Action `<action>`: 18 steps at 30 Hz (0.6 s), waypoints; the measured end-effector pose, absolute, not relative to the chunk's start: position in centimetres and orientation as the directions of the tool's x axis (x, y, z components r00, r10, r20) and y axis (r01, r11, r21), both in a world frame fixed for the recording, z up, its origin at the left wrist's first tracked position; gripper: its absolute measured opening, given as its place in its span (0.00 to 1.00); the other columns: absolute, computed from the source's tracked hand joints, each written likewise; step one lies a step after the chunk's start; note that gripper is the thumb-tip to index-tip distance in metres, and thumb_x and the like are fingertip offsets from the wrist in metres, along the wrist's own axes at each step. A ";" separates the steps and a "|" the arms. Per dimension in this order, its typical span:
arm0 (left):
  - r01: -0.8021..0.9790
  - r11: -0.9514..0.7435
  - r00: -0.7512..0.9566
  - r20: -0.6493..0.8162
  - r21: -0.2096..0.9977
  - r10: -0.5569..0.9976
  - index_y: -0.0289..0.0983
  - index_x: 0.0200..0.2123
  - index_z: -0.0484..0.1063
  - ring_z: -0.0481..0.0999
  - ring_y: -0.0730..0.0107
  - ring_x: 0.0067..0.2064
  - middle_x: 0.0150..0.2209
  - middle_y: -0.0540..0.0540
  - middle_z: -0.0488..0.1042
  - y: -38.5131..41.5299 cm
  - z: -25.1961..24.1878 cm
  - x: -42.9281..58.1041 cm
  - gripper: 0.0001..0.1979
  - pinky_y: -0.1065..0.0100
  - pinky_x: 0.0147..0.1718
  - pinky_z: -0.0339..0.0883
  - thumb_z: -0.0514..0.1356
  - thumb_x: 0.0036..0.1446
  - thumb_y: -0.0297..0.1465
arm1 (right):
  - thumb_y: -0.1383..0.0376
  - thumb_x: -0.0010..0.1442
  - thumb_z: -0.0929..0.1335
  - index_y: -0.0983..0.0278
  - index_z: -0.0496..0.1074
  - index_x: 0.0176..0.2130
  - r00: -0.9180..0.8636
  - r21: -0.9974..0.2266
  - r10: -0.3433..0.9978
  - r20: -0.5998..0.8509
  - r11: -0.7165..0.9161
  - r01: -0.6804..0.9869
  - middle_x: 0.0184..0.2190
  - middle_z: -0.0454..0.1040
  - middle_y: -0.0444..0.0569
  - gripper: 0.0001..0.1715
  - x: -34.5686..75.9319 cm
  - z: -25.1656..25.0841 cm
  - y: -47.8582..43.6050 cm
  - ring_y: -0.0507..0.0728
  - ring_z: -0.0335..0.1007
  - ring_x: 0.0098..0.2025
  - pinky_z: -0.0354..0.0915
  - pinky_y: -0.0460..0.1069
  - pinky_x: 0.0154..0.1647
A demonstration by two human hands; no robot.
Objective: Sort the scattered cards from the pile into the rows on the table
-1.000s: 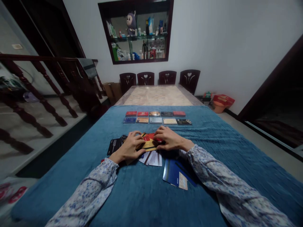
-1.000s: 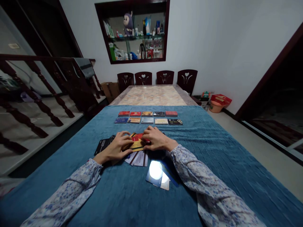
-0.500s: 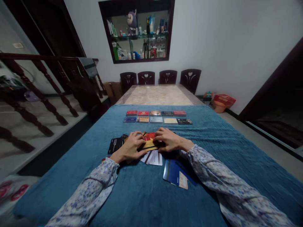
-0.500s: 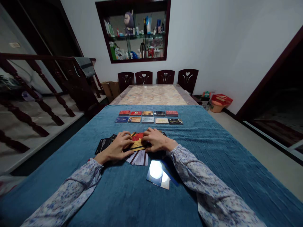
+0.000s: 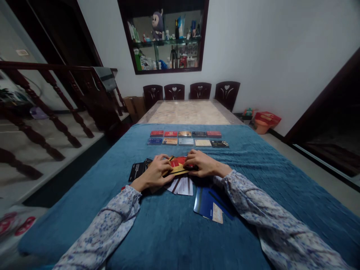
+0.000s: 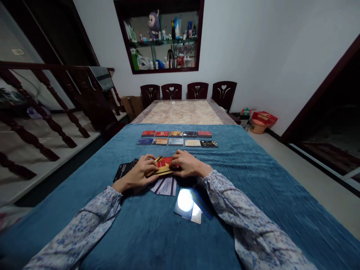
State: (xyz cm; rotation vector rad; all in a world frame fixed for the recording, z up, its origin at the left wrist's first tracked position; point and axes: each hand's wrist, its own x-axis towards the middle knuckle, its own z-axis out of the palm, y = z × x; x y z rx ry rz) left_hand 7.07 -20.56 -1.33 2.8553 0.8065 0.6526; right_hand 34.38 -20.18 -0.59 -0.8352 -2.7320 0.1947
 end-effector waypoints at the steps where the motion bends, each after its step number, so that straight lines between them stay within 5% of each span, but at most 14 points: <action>1: 0.470 -0.854 0.764 0.382 0.223 0.520 0.39 0.35 0.80 0.69 0.52 0.57 0.39 0.43 0.79 -20.5 -1.3 7.0 0.06 0.48 0.58 0.61 0.64 0.59 0.34 | 0.65 0.57 0.72 0.61 0.80 0.44 -0.794 -0.218 0.559 0.239 0.827 0.518 0.40 0.78 0.52 0.14 34.4 -0.6 -20.1 0.60 0.64 0.45 0.61 0.55 0.48; 9: 0.393 -0.866 0.705 0.504 0.308 0.499 0.38 0.35 0.80 0.74 0.62 0.46 0.37 0.43 0.80 -19.9 -1.7 7.0 0.10 0.58 0.49 0.69 0.59 0.65 0.32 | 0.69 0.62 0.69 0.64 0.81 0.41 -0.737 -0.276 0.585 0.340 0.811 0.516 0.34 0.78 0.52 0.09 34.3 -1.0 -19.9 0.58 0.65 0.41 0.63 0.52 0.44; 18: 0.449 -0.864 0.651 0.579 0.227 0.491 0.36 0.36 0.78 0.75 0.64 0.40 0.36 0.42 0.79 -19.2 -2.4 7.0 0.15 0.63 0.41 0.68 0.53 0.70 0.33 | 0.69 0.65 0.68 0.65 0.78 0.36 -0.621 -0.307 0.691 0.372 0.722 0.620 0.30 0.73 0.49 0.08 33.8 -1.9 -19.7 0.54 0.65 0.37 0.59 0.46 0.35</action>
